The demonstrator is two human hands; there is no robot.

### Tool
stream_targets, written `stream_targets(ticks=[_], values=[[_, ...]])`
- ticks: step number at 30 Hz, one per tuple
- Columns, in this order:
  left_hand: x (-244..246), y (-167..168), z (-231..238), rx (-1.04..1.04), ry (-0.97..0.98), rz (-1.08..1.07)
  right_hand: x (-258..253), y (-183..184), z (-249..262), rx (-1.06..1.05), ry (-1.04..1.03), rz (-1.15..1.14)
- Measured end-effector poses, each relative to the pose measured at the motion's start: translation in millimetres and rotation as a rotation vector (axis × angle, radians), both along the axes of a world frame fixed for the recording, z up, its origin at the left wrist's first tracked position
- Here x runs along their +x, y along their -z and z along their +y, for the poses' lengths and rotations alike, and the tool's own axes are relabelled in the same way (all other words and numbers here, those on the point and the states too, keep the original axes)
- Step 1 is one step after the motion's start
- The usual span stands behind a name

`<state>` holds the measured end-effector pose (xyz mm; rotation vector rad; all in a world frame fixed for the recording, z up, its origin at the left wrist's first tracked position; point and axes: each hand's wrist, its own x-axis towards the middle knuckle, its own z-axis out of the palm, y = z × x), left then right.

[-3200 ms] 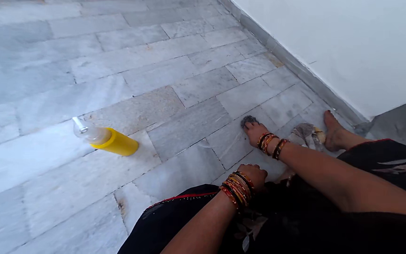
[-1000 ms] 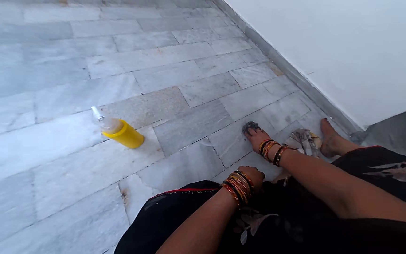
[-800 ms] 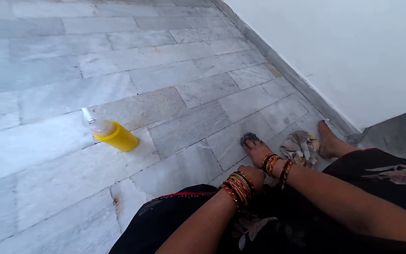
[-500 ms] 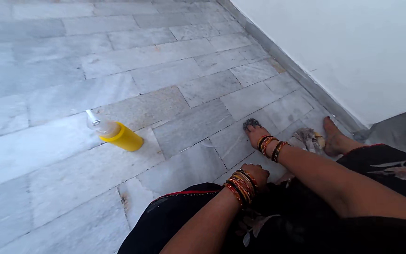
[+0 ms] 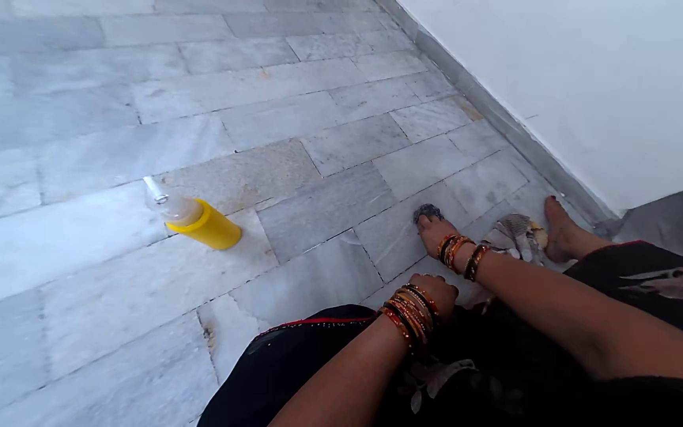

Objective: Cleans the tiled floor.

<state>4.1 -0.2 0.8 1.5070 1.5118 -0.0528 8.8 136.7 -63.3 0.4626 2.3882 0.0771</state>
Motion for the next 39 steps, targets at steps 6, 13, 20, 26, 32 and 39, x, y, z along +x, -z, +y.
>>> stream_targets(ticks=[6, 13, 20, 26, 32, 39], values=[[-1.8, -7.2, -2.3, 0.0, -0.006, -0.007, 34.5, 4.6, -6.0, -0.061, -0.077, -0.017], [0.7, 0.1, 1.5, -0.017, 0.012, -0.005, 8.8, 1.8, 11.9, -0.047, -0.012, 0.017], [-2.5, -3.7, -0.9, -0.013, -0.017, -0.005, 38.3, 2.7, -5.9, -0.079, -0.018, 0.002], [-1.0, 1.2, 3.6, -0.023, 0.01, -0.001, 21.9, -4.3, 3.0, -0.078, 0.012, 0.014], [-0.9, -3.7, -0.8, -0.022, -0.004, 0.006, 32.4, 3.8, -3.0, -0.081, 0.019, 0.038], [-3.2, -1.1, 3.4, -0.025, -0.002, 0.006, 22.2, 0.0, -3.5, -0.068, 0.029, 0.027]])
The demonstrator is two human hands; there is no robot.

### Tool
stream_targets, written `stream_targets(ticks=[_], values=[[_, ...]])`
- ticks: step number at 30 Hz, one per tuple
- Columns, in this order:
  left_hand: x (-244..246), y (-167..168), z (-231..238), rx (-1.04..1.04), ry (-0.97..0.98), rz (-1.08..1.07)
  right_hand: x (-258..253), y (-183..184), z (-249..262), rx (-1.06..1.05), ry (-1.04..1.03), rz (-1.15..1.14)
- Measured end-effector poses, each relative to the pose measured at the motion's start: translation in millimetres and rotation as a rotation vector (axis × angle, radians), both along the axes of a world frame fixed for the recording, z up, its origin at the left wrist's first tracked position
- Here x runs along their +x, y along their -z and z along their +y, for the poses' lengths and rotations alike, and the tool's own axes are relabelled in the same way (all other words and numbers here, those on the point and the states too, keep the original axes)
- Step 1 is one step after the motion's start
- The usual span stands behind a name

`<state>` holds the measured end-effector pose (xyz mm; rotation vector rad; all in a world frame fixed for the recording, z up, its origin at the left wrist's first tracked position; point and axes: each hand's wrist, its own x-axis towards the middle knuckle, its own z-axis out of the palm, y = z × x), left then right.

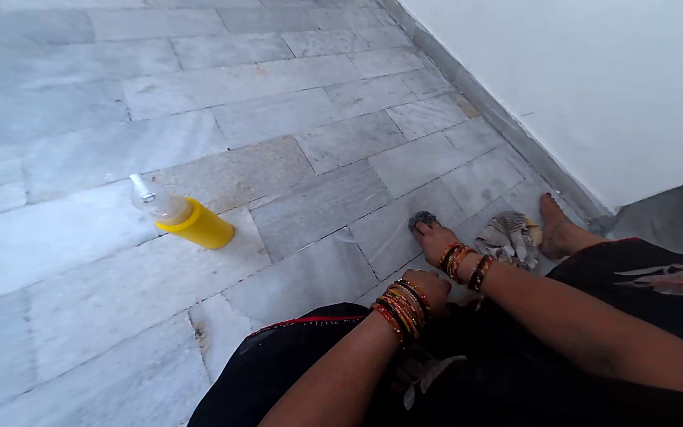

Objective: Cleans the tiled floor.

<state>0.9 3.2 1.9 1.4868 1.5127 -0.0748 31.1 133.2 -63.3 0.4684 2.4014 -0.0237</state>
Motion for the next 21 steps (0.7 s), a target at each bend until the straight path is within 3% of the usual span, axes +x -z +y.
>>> stream_targets(ticks=[4, 10, 17, 21], values=[[1.4, 1.4, -3.5, -0.015, -0.001, 0.011, -13.3, 2.4, 8.3, 0.016, 0.001, 0.009], [-1.3, -2.4, -2.5, 0.013, -0.032, -0.009, 13.7, 1.7, -6.6, -0.007, -0.039, -0.031], [0.9, 3.9, -2.2, -0.001, -0.018, 0.008, -10.3, 3.7, 3.3, 0.028, -0.036, 0.008], [1.1, -1.6, -4.3, 0.002, -0.024, 0.01, 7.1, 3.7, -9.0, 0.013, -0.042, -0.002]])
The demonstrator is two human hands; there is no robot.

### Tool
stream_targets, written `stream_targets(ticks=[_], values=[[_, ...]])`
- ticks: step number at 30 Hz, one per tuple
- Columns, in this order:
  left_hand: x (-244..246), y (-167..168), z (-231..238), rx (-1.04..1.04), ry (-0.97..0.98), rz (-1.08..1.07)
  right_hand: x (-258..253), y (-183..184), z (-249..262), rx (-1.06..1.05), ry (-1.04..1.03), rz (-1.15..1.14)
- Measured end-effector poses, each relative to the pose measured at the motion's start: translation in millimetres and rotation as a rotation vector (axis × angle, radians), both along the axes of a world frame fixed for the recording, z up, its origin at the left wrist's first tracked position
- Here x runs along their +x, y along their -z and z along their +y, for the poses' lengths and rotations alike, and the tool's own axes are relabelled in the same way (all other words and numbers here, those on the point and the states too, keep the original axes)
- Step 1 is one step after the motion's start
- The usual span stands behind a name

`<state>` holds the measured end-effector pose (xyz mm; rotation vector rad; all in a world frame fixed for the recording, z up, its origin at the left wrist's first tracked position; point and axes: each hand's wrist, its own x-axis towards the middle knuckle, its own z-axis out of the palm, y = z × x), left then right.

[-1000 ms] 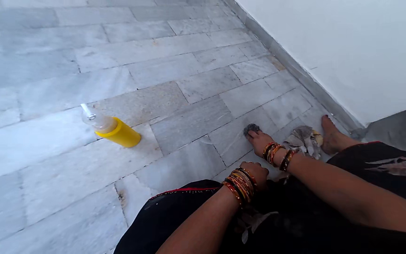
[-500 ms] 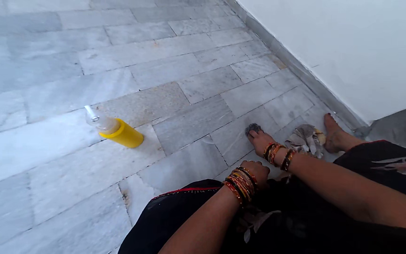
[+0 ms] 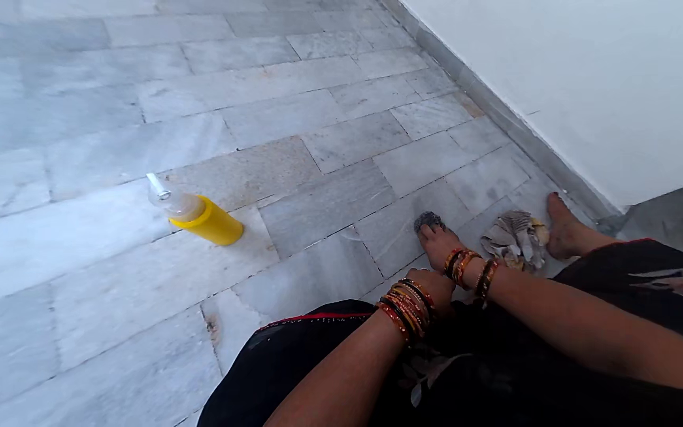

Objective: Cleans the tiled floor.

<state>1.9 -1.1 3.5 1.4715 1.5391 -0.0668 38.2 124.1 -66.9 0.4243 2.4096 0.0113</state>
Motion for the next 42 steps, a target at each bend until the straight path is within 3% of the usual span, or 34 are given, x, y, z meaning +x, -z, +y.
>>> stream_targets(ticks=[3, 10, 17, 25, 33, 42], values=[[-0.4, 0.8, 2.7, 0.0, 0.014, -0.001, 8.1, 1.9, -1.0, -0.02, -0.024, -0.015], [2.4, 4.3, 2.3, -0.027, 0.026, 0.008, -25.6, 3.2, 20.0, 0.013, 0.004, 0.04], [-1.4, -2.7, -1.7, 0.006, -0.001, -0.012, 8.1, 0.9, -0.2, -0.024, -0.026, -0.022], [1.2, 4.5, 2.7, -0.02, 0.019, -0.013, -31.3, 1.8, 26.2, -0.002, 0.046, 0.051], [-3.3, -2.3, 2.0, 0.012, -0.001, -0.031, 11.1, 2.4, 1.5, -0.038, 0.019, -0.023], [0.5, 1.6, 0.9, -0.002, 0.021, -0.002, -20.0, 1.4, 19.5, 0.025, 0.012, 0.01]])
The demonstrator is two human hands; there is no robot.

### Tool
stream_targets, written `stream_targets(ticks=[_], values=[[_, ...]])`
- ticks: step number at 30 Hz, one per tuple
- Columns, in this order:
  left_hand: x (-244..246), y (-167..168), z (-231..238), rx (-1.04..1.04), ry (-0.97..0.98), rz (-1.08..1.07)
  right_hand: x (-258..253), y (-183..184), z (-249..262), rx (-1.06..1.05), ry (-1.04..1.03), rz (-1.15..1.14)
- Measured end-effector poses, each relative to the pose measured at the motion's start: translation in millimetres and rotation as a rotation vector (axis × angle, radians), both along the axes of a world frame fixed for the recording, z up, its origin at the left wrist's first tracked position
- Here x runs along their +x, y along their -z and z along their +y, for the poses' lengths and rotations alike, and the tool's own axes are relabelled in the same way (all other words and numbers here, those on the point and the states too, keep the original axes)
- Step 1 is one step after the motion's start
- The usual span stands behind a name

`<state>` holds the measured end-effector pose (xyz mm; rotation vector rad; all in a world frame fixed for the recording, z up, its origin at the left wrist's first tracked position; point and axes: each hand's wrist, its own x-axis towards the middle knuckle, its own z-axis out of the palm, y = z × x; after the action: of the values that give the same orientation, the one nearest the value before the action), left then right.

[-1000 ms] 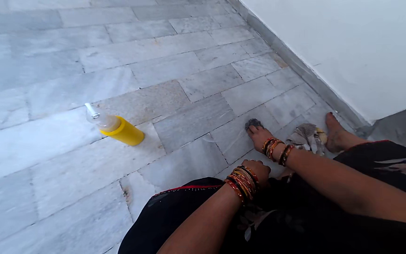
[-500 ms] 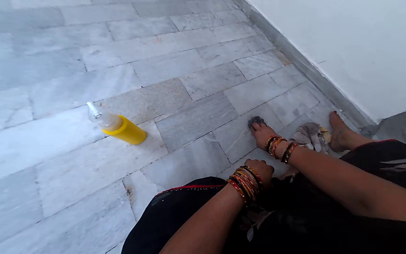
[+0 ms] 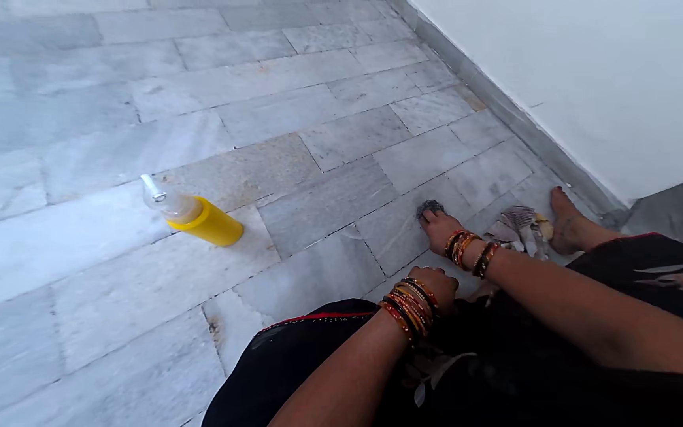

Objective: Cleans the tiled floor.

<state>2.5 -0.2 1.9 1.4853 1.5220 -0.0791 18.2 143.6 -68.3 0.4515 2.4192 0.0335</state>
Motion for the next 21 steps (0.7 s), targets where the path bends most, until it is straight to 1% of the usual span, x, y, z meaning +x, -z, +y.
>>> stream_targets(ticks=[5, 11, 15, 19, 21], values=[[-1.9, -4.5, -0.2, 0.008, -0.014, -0.011, 24.7, -0.9, -11.6, -0.025, -0.064, -0.021], [0.8, 2.2, 5.7, -0.025, 0.022, -0.001, 7.7, -0.4, -0.2, 0.03, -0.103, -0.015], [3.5, 1.6, 0.6, -0.015, -0.001, 0.007, 7.5, -5.7, -11.8, 0.04, -0.096, -0.054], [1.2, -1.1, 0.8, -0.021, -0.002, 0.007, 27.9, -4.6, -21.7, 0.05, -0.195, -0.095], [-1.0, -0.6, 3.5, -0.013, -0.003, 0.002, 25.0, -7.7, -19.2, 0.063, -0.243, -0.114]])
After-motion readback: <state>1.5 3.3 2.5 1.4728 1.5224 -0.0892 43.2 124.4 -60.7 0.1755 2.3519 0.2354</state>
